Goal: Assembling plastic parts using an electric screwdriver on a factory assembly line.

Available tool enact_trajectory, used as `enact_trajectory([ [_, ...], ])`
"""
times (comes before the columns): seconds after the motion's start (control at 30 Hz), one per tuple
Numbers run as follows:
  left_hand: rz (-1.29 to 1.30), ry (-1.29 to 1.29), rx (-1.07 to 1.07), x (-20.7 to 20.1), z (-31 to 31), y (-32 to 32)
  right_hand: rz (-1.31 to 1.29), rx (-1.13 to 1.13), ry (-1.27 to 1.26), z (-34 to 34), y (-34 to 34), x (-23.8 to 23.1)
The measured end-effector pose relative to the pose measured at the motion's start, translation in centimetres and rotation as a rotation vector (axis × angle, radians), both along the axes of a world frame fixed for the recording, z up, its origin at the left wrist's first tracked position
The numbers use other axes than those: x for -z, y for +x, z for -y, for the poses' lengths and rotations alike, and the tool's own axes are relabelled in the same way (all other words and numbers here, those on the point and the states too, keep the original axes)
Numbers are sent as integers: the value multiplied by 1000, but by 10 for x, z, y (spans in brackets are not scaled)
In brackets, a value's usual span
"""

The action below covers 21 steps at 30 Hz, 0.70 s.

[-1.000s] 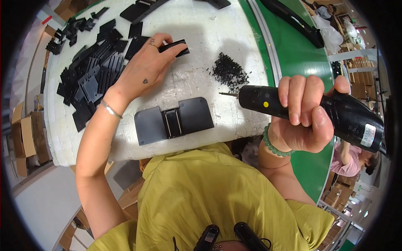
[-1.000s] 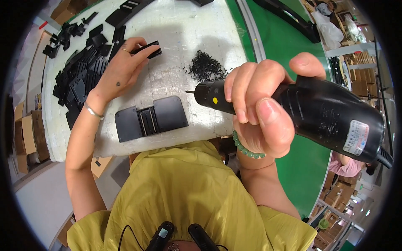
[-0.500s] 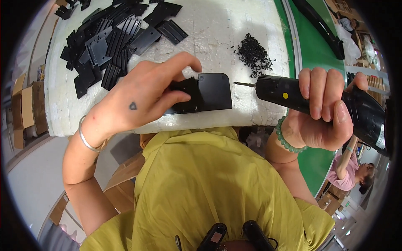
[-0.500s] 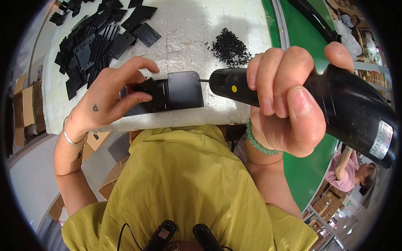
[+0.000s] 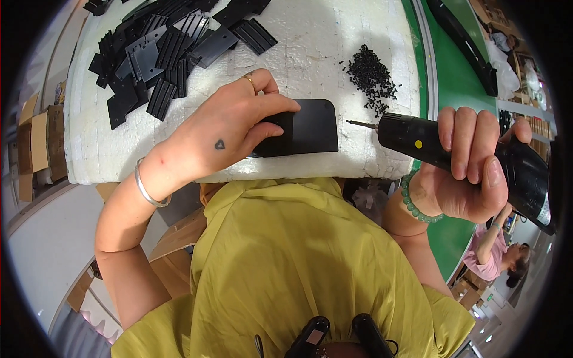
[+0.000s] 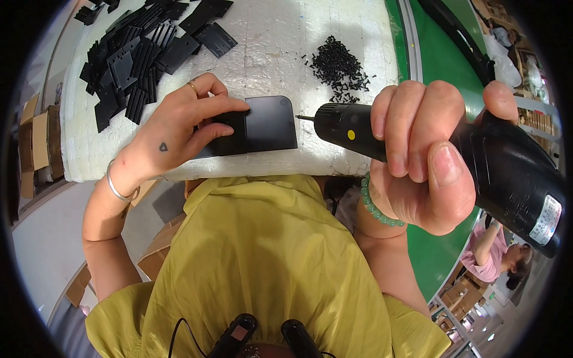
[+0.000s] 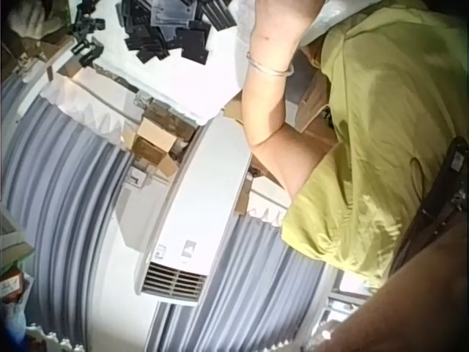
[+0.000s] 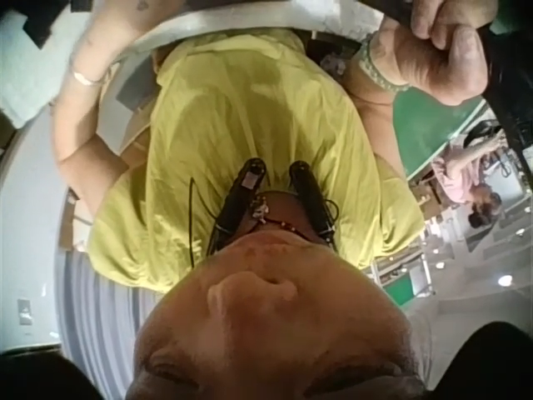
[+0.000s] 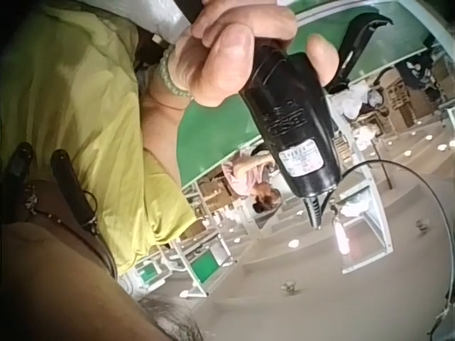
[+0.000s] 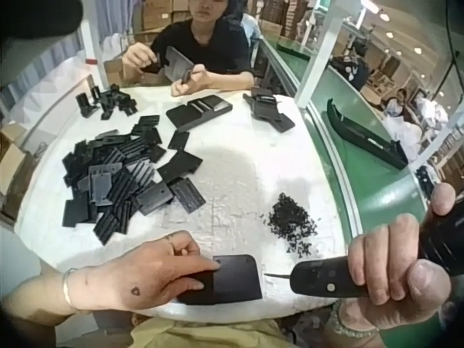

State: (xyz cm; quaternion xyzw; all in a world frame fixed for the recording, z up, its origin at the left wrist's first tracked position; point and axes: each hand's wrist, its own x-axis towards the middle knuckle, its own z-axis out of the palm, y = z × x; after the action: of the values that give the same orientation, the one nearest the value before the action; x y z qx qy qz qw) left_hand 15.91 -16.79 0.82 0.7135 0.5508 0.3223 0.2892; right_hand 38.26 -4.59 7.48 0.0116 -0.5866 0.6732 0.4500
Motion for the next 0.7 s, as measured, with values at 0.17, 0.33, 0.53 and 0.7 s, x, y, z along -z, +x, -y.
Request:
enact_trajectory([
  [0.17,-14,3,-146,-5,4,1,0,-34,12,3,-9,0],
  [0.33,-261,-19,-232,-8,12,-2,18,-210,112,8,-31,-4],
  [0.53,-79,-203,-243,16,11,5,149,-171,141,22,-61,3],
  [0.7,8,-329,-288,6,6,8,313,-122,183,25,-70,5],
])
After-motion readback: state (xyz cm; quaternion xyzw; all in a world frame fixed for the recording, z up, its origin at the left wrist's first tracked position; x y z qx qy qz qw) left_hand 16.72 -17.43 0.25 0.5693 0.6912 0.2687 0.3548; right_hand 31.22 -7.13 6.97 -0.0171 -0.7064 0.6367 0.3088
